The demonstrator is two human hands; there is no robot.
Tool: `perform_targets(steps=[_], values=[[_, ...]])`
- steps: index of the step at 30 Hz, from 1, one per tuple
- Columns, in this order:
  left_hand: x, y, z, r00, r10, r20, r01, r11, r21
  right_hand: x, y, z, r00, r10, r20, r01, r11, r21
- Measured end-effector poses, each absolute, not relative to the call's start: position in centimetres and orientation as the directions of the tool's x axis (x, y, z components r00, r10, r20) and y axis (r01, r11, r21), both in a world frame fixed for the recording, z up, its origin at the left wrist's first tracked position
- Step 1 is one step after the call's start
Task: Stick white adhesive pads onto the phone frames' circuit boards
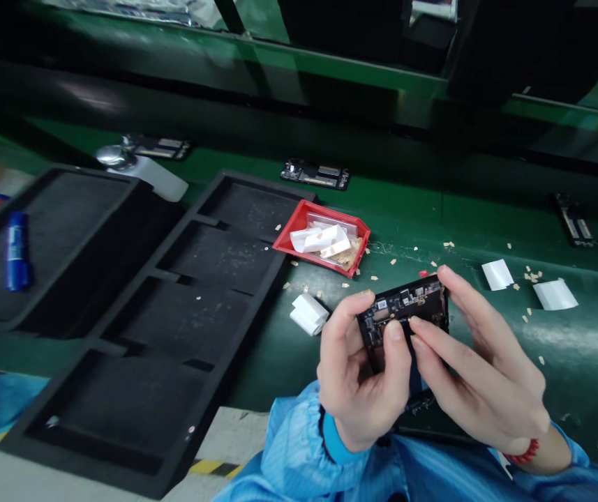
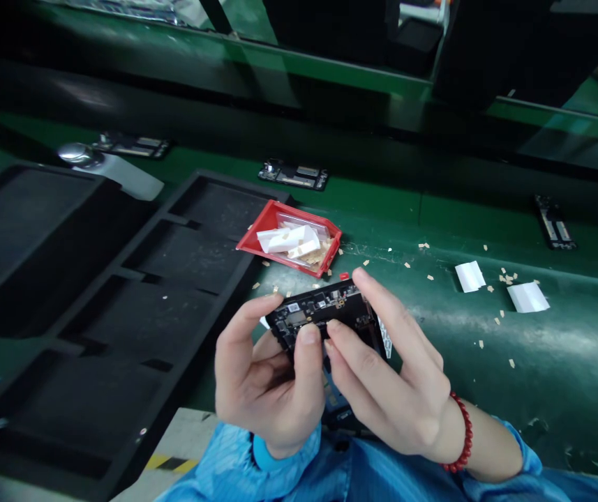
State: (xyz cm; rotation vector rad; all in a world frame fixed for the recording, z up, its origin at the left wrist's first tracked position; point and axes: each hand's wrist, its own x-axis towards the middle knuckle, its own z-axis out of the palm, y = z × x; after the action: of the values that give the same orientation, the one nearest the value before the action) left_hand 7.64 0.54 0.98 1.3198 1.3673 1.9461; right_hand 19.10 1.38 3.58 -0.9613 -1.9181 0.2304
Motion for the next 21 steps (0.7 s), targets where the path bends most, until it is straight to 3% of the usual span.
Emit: perform_targets(steps=[6, 9, 12, 15, 21], values=[[7.7, 0.4, 1.1, -0.463, 0.763, 0.451, 0.183, -0.415, 0.891, 19.6, 1.2, 3.0, -0.211, 0.748, 0.629, 0.478, 0.640, -0.601], [7.7, 0.3, 1.1, -0.456, 0.770, 0.446, 0.181, -0.410, 0.894, 19.5, 1.6, 3.0, -0.070, 0.838, 0.541, 0.301, 0.535, -0.789], [7.8, 0.4, 1.1, -0.458, 0.769, 0.447, 0.186, -0.409, 0.893, 19.1, 2.3, 3.2, -0.031, 0.937, 0.347, 0.034, 0.348, -0.937], [7.9, 0.5, 1.0, -0.460, 0.762, 0.457, 0.205, -0.409, 0.889, 18.7, 2.7, 3.2, -0.048, 0.969, 0.241, -0.099, 0.235, -0.967], [7.8, 0.5, 1.0, -0.446, 0.756, 0.479, 0.242, -0.413, 0.878, 18.2, 2.6, 3.0, 0.033, 0.972, 0.231, -0.073, 0.233, -0.970]])
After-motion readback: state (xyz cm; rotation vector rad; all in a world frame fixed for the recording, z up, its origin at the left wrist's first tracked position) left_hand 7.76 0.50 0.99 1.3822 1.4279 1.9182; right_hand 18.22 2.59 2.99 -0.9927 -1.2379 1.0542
